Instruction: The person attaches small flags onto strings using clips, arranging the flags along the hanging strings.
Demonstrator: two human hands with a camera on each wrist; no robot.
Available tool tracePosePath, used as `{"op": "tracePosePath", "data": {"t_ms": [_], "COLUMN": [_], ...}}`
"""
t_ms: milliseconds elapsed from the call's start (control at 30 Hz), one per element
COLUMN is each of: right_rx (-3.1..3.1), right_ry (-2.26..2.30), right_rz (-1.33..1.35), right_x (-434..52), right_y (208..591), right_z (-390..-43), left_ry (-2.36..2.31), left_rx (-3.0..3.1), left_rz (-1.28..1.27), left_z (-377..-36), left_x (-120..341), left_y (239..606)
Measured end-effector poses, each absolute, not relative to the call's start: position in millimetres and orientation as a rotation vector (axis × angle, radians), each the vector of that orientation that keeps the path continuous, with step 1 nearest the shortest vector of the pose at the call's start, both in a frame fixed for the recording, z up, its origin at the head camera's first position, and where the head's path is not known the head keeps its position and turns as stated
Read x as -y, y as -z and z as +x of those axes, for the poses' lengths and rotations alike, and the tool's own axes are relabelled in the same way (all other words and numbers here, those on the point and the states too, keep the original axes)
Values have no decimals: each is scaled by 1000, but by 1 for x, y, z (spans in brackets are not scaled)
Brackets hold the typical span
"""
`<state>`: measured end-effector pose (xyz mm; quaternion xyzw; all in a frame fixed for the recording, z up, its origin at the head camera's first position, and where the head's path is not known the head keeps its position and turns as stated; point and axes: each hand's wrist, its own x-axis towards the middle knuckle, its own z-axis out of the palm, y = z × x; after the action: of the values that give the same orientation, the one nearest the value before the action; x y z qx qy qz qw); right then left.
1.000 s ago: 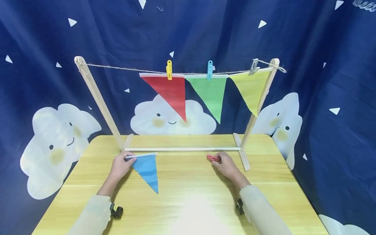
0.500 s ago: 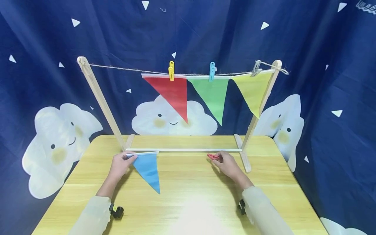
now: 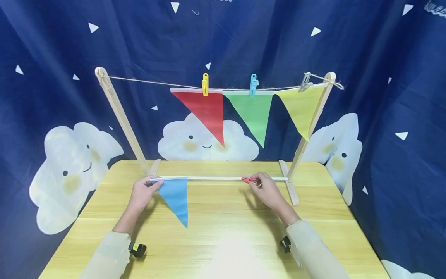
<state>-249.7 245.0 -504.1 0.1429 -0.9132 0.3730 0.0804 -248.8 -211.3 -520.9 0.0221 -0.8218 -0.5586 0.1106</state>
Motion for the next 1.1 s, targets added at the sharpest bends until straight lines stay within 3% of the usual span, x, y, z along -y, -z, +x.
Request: {"op": "tracePosePath", "data": {"t_ms": [1100], "right_rx": [2395], "right_ry": [-989], "right_rz": [668], "right_x": [-206], "right_y": [414], "right_z": [-238], "left_ry": [1769], "left_rx": [2133], "left_rz": [-25], "left_z": [-244], "left_x": [195], "left_y": [468]}}
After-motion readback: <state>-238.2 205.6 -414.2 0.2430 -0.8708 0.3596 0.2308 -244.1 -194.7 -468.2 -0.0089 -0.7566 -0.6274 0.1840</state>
